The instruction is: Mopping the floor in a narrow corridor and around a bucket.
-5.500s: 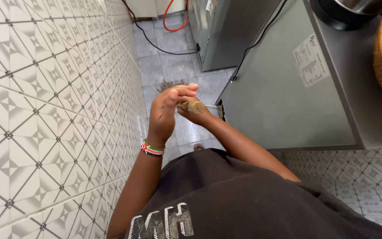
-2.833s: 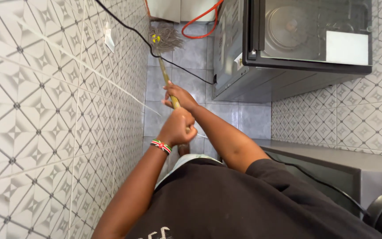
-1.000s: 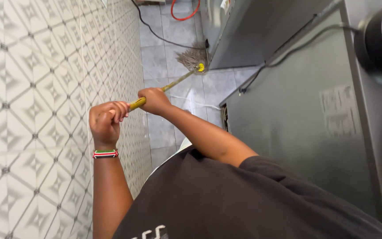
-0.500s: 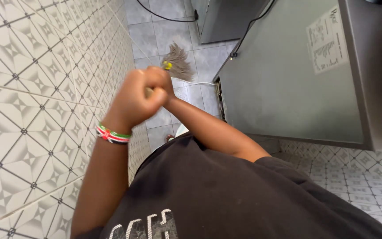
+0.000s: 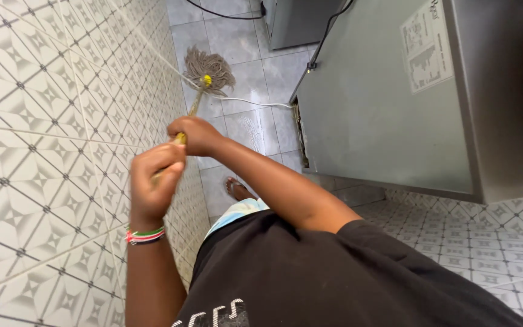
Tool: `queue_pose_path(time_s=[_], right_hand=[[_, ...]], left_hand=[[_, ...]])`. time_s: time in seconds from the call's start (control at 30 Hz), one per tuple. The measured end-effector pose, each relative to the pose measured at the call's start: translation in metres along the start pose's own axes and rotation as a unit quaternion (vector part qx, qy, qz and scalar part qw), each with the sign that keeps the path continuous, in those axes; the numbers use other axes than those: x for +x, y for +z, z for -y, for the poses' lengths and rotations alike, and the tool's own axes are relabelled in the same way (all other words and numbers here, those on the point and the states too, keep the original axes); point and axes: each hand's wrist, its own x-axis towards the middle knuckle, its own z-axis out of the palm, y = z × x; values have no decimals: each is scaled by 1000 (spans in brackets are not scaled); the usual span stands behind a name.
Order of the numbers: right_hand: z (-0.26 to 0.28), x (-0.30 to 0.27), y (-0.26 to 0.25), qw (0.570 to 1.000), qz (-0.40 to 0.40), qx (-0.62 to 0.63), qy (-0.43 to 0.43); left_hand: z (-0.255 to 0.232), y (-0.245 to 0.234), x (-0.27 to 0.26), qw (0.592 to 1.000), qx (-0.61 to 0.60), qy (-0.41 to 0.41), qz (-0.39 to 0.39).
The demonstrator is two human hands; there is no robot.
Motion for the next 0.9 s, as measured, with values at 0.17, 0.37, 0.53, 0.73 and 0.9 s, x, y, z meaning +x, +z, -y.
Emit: queue_pose_path(time_s=[0.17,0.37,0.53,0.73,0.9], right_hand=[[18,-14,-14,989,100,-107,35],[-31,-65,-14,969,155,-193,-4],[-23,-96,-15,973,115,-197,22],[19,-87,-19,990,-35,-108,79],[34,-58,-27,997,-66,-7,44]], left_hand=[[22,29,-40,976,-155,29,-151],[53,91,-74,935,-221,46,-274],[44,80,-79,956,-224,39,-184],[-3,39,-49,967,-236,18,-96],[-35,19,-21,986,-157,27,-47]])
